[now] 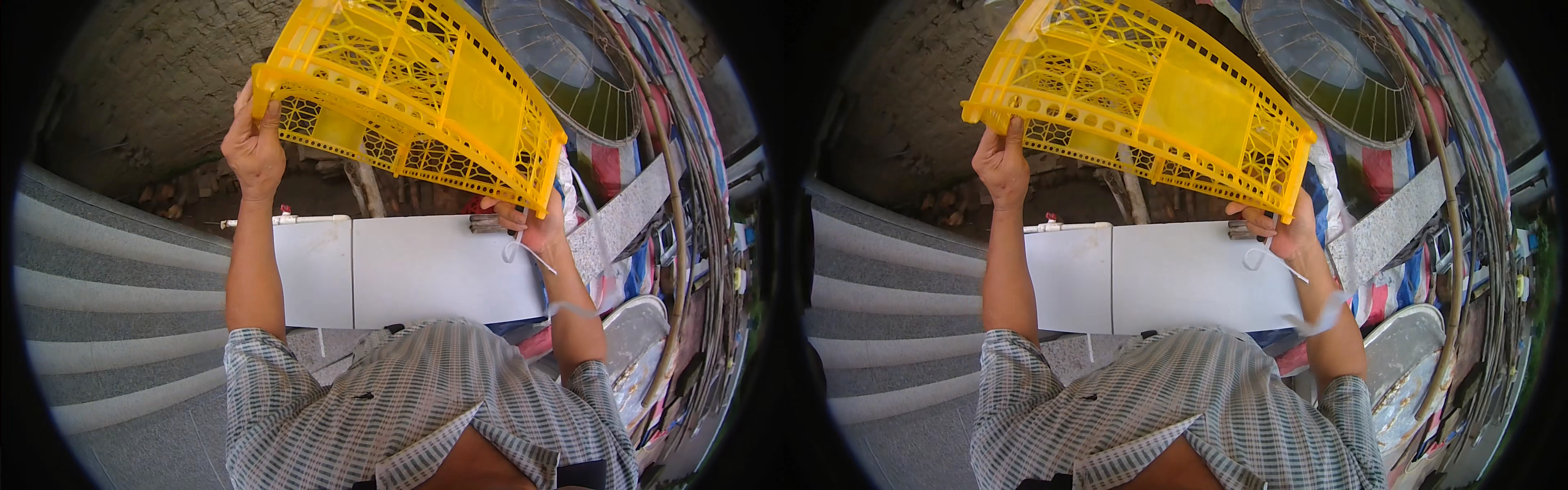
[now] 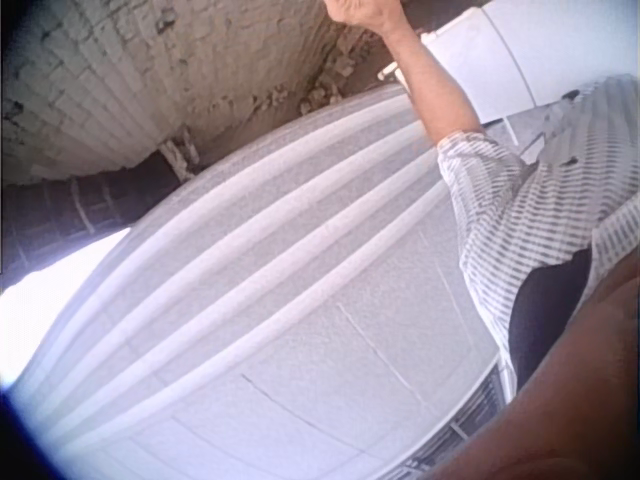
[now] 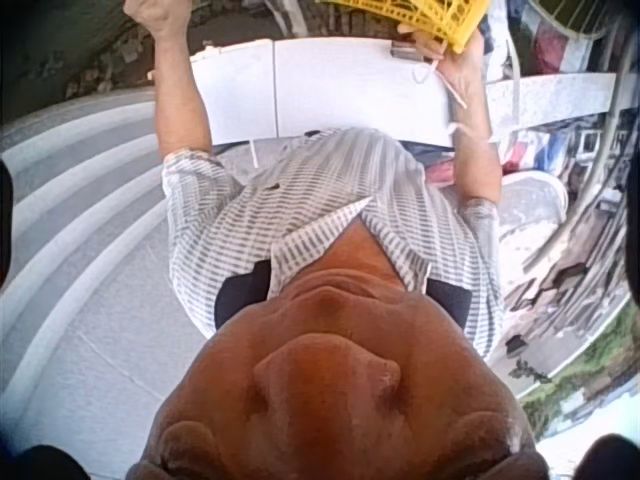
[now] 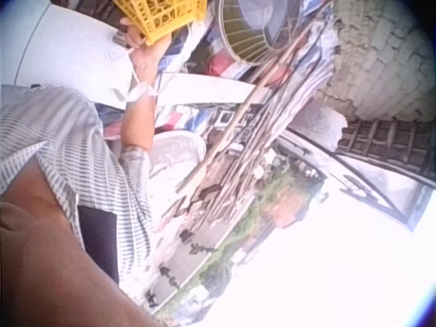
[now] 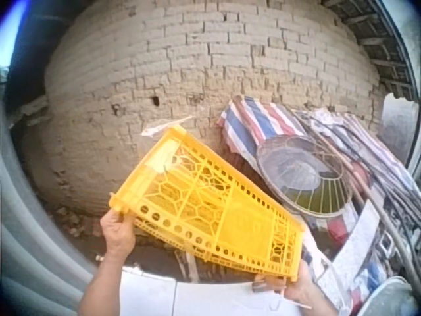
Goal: The person threads a white plastic tie through the holes of a yellow plastic crate, ties it, and secures it. They then walk down a set of stairs and place the crate on a cluttered shelf.
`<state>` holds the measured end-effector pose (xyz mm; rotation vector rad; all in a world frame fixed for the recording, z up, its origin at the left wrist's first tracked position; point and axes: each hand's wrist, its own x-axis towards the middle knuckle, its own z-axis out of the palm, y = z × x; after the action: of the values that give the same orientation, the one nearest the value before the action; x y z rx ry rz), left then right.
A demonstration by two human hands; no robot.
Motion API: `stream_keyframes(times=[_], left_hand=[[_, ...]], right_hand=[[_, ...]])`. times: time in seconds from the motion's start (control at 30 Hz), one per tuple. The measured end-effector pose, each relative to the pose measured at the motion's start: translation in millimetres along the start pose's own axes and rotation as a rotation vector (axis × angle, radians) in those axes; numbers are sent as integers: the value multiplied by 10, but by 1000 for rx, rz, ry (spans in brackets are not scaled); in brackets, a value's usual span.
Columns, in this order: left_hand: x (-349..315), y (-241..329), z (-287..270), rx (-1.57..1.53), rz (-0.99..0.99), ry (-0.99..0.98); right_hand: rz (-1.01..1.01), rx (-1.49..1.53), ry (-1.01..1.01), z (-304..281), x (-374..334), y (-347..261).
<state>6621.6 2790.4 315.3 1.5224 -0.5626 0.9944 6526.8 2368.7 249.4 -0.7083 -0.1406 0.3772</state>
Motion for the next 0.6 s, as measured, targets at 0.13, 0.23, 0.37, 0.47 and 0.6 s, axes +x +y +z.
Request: stream_keyframes(times=[0.13,0.23,0.37,0.47,0.6], left_hand=[[5,1,-1,26,32,-49],[221,194,-34,356,273,-50],[229,347,-162,-345,-268,-115],[88,206,-444,-1248,-835,-255],[-471,256,-432,-1180,-1083,-53]], right_hand=[[-55,38,41,-81,-45,123],[-32,123,88,0,50,247],[-197,161,344,-16,122,358],[-242,-19,48,-641,257,480],[-303,-195,128,-1224,257,781]])
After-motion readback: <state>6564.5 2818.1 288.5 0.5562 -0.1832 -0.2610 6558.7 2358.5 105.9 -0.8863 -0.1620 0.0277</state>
